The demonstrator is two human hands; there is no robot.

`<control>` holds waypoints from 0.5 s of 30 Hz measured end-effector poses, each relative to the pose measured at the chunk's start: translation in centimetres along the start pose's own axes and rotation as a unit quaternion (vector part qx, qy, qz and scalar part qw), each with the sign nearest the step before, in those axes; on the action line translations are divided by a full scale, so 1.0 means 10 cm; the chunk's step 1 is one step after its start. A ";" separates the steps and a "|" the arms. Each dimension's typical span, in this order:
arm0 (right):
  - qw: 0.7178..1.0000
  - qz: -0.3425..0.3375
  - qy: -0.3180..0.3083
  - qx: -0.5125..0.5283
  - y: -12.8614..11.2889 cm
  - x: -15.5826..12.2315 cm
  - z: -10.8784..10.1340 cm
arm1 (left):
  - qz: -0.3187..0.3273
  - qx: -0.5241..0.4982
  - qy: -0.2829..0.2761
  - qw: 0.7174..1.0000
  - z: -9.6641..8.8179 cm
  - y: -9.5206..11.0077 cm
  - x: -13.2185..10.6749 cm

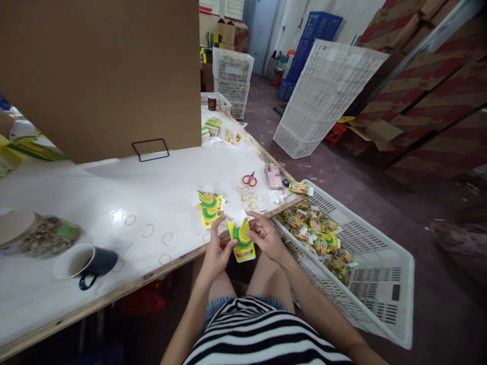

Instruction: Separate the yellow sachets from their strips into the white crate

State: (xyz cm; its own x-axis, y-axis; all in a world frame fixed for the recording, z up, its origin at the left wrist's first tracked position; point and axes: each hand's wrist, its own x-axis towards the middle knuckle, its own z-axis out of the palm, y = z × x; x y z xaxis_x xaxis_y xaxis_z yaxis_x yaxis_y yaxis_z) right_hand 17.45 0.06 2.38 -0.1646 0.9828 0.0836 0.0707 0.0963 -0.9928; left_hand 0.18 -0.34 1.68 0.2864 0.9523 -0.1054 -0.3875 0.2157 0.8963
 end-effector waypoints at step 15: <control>0.989 -0.020 0.007 -0.146 -0.08 0.04 -0.08 | -0.030 0.016 -0.086 0.996 0.01 -0.07 -0.04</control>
State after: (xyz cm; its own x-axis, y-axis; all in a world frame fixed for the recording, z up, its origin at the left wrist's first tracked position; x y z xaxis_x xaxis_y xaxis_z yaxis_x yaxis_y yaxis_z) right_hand 18.12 0.45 3.24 -0.1601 0.9791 0.1254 0.3464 0.1746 -0.9217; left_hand 0.42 -0.91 1.17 0.4542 0.8868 -0.0859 -0.3387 0.2610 0.9040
